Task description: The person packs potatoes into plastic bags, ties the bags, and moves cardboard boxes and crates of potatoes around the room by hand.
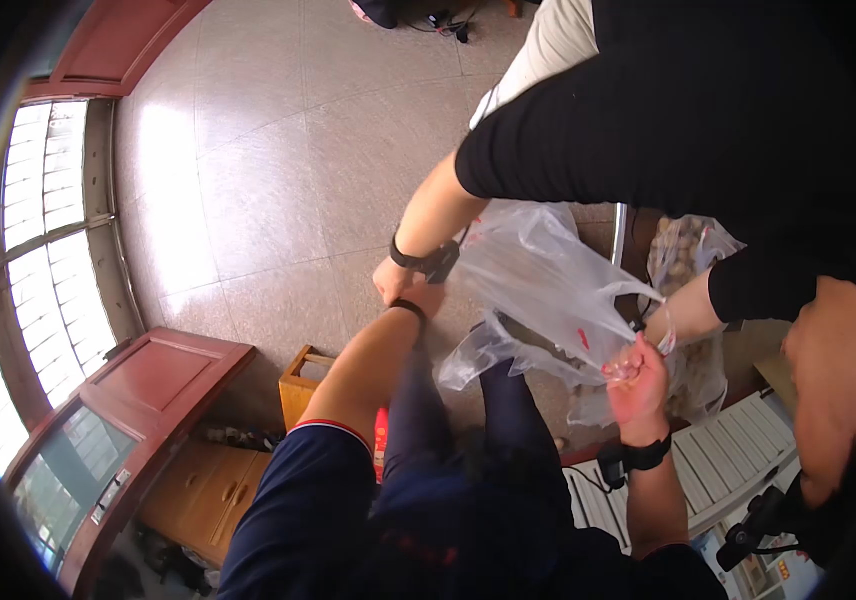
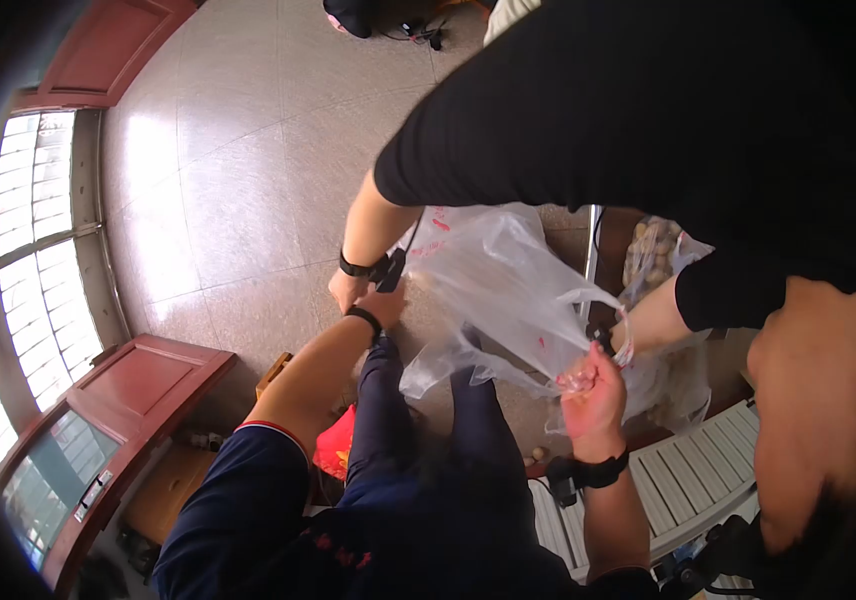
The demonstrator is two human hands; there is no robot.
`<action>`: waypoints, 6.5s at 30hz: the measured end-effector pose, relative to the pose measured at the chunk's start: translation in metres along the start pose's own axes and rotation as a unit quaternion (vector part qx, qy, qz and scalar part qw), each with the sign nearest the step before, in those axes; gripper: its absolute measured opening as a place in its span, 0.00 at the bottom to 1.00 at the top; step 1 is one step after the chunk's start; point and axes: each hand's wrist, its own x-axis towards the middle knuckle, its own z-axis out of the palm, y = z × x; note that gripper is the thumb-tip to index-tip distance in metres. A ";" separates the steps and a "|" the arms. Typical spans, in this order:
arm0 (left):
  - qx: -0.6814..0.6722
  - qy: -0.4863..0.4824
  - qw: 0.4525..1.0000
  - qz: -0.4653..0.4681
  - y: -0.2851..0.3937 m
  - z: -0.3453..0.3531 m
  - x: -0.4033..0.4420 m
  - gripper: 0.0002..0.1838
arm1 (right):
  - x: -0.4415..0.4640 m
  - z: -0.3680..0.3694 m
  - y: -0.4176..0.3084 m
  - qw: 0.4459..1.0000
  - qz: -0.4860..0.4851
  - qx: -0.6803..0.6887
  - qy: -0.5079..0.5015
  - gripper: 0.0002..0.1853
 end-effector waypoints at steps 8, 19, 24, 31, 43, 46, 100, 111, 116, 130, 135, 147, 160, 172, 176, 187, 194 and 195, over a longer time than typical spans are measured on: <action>-0.177 0.094 0.943 -0.265 0.031 -0.080 0.008 0.19 | 0.015 -0.014 -0.033 0.999 -0.022 0.007 0.022 0.22; 0.333 -0.284 0.880 0.186 -0.011 -0.020 -0.132 0.16 | 0.069 -0.018 -0.096 0.999 -0.008 0.032 0.022 0.21; 0.230 -0.175 0.888 0.358 0.025 0.004 -0.130 0.15 | 0.081 -0.008 -0.041 0.998 -0.001 -0.054 -0.044 0.19; -0.068 0.174 0.969 0.161 0.161 -0.095 -0.073 0.23 | 0.068 0.047 0.069 0.928 -0.102 -0.350 -0.077 0.04; -0.274 -0.103 0.943 0.161 0.207 -0.035 -0.048 0.21 | 0.098 -0.118 0.056 0.849 -0.168 -0.490 0.104 0.20; -0.290 -0.120 0.942 0.118 0.198 -0.033 -0.062 0.20 | 0.103 -0.102 0.038 0.942 -0.140 -0.302 0.039 0.23; -0.042 -0.336 0.911 0.235 0.213 -0.002 -0.163 0.13 | 0.062 -0.119 0.216 0.966 -0.131 -0.202 0.089 0.14; -0.129 -0.253 0.951 0.118 0.167 -0.081 -0.186 0.10 | -0.060 -0.249 0.200 0.740 -0.365 -0.547 0.142 0.09; -0.125 -0.273 0.954 0.000 0.167 -0.085 -0.206 0.12 | -0.050 -0.349 0.247 0.797 -0.434 -0.361 0.216 0.03; -0.078 -0.321 0.941 -0.073 0.208 -0.040 -0.253 0.15 | -0.101 -0.595 0.285 0.807 -0.244 -0.395 0.364 0.12; -0.038 -0.315 0.944 -0.088 0.216 -0.041 -0.251 0.15 | -0.173 -0.609 0.188 0.609 -0.161 -0.708 0.319 0.10; -0.048 -0.312 0.945 -0.082 0.270 -0.024 -0.246 0.14 | -0.119 -0.692 0.311 0.921 -0.034 0.067 0.383 0.05; -0.041 -0.278 0.955 -0.099 0.288 -0.025 -0.245 0.14 | -0.012 -0.662 0.329 0.913 0.086 -0.053 0.396 0.30; -0.112 -0.292 0.943 -0.118 0.280 -0.040 -0.206 0.14 | -0.014 -0.585 0.301 0.661 -0.236 -0.612 0.365 0.06; -0.124 -0.323 0.933 -0.099 0.281 -0.042 -0.167 0.15 | -0.050 -0.525 0.241 0.879 -0.181 -0.351 0.268 0.29; -0.111 -0.320 0.941 0.017 0.320 -0.087 0.001 0.16 | -0.101 -0.364 -0.196 0.943 -0.297 -0.104 0.112 0.45; -0.133 -0.294 0.946 -0.028 0.280 -0.129 0.011 0.16 | -0.081 -0.299 -0.320 0.929 -0.288 -0.103 0.208 0.37; -0.137 -0.291 0.945 -0.060 0.263 -0.128 0.007 0.16 | -0.059 -0.305 -0.302 0.930 -0.286 -0.153 0.173 0.31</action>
